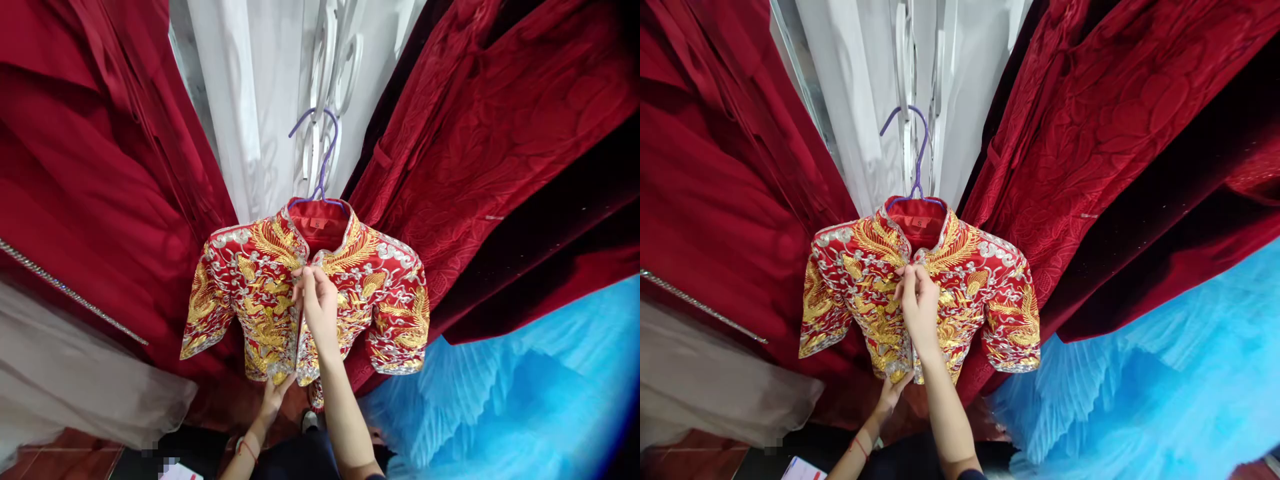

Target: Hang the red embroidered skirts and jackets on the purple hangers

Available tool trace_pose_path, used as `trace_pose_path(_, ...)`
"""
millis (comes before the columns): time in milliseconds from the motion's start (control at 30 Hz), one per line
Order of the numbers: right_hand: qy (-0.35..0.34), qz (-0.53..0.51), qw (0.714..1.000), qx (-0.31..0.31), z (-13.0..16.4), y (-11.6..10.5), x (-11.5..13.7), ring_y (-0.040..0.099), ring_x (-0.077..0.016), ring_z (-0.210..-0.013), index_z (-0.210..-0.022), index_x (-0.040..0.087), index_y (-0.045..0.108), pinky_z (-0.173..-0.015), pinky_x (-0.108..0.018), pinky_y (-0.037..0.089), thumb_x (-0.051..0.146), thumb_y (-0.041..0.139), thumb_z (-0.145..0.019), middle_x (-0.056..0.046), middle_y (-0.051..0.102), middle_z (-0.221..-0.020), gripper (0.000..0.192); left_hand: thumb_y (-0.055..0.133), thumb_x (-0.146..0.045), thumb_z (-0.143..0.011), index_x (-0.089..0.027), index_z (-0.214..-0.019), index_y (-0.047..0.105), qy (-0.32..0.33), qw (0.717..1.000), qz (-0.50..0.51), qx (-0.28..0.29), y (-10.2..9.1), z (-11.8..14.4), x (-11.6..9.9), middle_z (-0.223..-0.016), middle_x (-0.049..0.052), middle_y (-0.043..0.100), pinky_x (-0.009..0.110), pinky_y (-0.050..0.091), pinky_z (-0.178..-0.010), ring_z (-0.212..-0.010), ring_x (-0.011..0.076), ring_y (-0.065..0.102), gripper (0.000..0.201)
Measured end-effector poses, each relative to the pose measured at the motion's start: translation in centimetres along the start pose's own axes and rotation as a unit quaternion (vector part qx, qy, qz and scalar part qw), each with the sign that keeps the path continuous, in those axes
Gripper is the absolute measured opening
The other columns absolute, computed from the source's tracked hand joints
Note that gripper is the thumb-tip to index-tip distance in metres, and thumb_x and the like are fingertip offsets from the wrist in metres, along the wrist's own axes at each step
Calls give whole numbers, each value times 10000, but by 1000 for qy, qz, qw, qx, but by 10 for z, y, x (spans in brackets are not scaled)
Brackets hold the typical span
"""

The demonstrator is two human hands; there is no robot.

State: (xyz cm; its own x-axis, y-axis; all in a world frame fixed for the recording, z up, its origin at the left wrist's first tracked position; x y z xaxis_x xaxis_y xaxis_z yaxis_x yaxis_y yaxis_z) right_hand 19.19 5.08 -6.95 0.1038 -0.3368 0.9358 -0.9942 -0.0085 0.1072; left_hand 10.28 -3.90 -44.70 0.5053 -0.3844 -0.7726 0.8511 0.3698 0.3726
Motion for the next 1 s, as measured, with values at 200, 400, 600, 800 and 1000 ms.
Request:
trace_pose_path(200, 22, 45, 998, -48, -15, -6, -23, 385, -85, -405, -931, 169, 674, -432, -220, 293, 544, 491, -953, 60, 487, -492, 418, 942, -414, -421, -219, -863, 791, 44, 999, 4, 6, -5, -8, -2, -1013, 66, 794, 493, 456, -1129, -1146, 375, 680, 506)
trace_pose_path(400, 17, 122, 990, -65, -19, -15, -24, 316, -91, -412, -646, 158, 664, -441, -252, 237, 650, 495, -918, 52, 377, -421, 587, 956, -418, -377, -217, -793, 801, 45, 999, 7, 9, -8, -19, 4, -947, 105, 798, 524, 484, -1092, -1070, 395, 710, 487)
trace_pose_path(600, 5, 251, 965, -80, -17, -26, -21, 365, -111, -415, -581, 168, 659, -492, -269, 278, 677, 452, -931, 18, 425, -400, 651, 931, -382, -434, -250, -802, 799, 40, 999, 1, 19, -10, -21, 7, -971, 84, 797, 511, 481, -1099, -1096, 380, 703, 413)
trace_pose_path(800, -36, 387, 909, -153, -19, -35, -5, 353, -104, -459, -541, 185, 589, -534, -269, 268, 668, 489, -914, 4, 512, -477, 618, 910, -459, -448, -222, -902, 779, 40, 998, -36, 37, -7, -11, -4, -1081, 88, 780, 484, 432, -1143, -1206, 371, 646, 528)
trace_pose_path(1000, -115, 388, 909, -105, -19, -38, 13, 460, -104, -497, -677, 196, 591, -557, -242, 343, 548, 556, -929, 27, 559, -560, 434, 837, -653, -502, -187, -900, 742, -25, 984, -126, 123, 9, 14, -12, -1065, 139, 766, 505, 408, -1139, -1228, 380, 625, 620)
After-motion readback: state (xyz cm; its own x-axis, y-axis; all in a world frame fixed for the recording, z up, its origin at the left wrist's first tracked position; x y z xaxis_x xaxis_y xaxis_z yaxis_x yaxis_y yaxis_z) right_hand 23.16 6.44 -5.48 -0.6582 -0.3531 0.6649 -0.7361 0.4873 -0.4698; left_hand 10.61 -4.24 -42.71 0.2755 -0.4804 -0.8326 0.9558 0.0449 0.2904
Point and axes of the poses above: each hand's wrist, its own z-axis away from the middle knuckle, its own y-axis out of the palm, x = y × z, the point moved 5 cm from there along -z, towards the middle knuckle
